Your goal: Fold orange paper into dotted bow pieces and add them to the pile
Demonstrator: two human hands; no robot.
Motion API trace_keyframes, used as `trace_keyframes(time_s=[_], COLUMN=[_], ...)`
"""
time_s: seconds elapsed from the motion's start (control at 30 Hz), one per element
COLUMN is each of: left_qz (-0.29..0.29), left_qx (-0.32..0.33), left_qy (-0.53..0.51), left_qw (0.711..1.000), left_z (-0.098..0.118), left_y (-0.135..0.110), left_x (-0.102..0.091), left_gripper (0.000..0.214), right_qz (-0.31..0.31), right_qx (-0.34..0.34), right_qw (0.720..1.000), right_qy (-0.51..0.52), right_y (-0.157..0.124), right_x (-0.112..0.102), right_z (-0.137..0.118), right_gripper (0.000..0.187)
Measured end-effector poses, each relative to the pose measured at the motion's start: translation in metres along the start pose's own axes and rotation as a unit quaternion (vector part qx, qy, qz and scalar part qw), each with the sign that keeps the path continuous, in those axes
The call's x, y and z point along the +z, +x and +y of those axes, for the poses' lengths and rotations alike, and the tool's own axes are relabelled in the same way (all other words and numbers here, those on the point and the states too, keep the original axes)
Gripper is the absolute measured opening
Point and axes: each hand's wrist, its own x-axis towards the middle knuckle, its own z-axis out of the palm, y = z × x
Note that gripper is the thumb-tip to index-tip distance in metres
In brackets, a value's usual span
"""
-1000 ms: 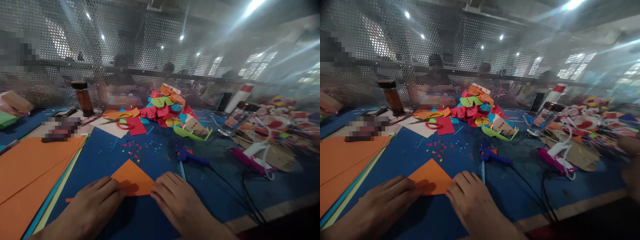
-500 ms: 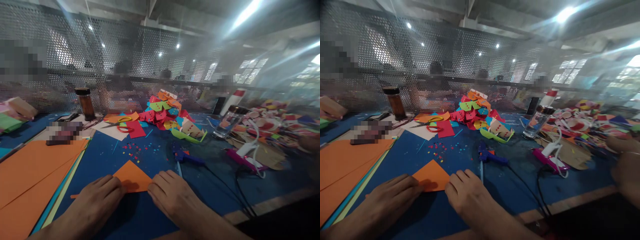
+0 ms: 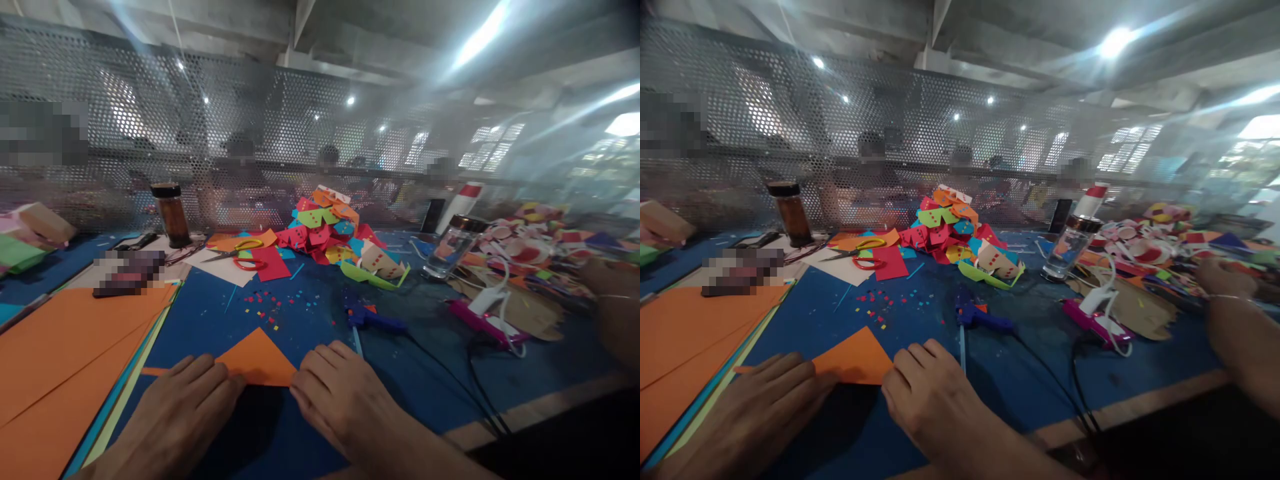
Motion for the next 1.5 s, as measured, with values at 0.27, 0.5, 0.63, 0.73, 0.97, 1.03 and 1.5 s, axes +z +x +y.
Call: trace_keyframes(time_s=[0.27,0.5,0.63,0.73,0.97,1.03,1.5], left_qz=[0.089,0.162,0.172,0.159,0.047,0.009,-0.077], left_qx=[-0.074,-0.322,-0.443,-0.458,-0.403,-0.402,-0.451], left_qy=[-0.008,-0.219,-0.359,-0.429,-0.574,-0.589,-0.556], left_qw=[0.993,0.907,0.803,0.762,0.711,0.701,0.694], left_z=[-0.009,-0.020,-0.030,-0.037,-0.038,-0.035,-0.042], left_y=[-0.002,0.011,0.018,0.020,0.013,0.011,0.005], left_x=[0.000,-0.021,-0.026,-0.021,-0.001,0.003,0.012], left_gripper=[0.019,0.029,0.028,0.031,0.038,0.037,0.026], right_qz=[0.014,0.088,0.112,0.119,0.014,-0.010,0.067], right_qx=[-0.001,0.084,0.119,0.170,0.316,0.333,0.396], right_qw=[1.000,0.979,0.953,0.928,0.746,0.694,0.786], right_qy=[0.006,0.165,0.255,0.310,0.586,0.639,0.471], right_y=[0.013,0.034,0.048,0.055,0.068,0.071,0.037], right_x=[-0.007,-0.029,-0.038,-0.034,-0.012,-0.006,-0.002], right_z=[-0.016,-0.006,0.008,0.018,0.030,0.027,0.032], right_gripper=[0.012,0.013,0.008,0.010,0.039,0.042,0.022])
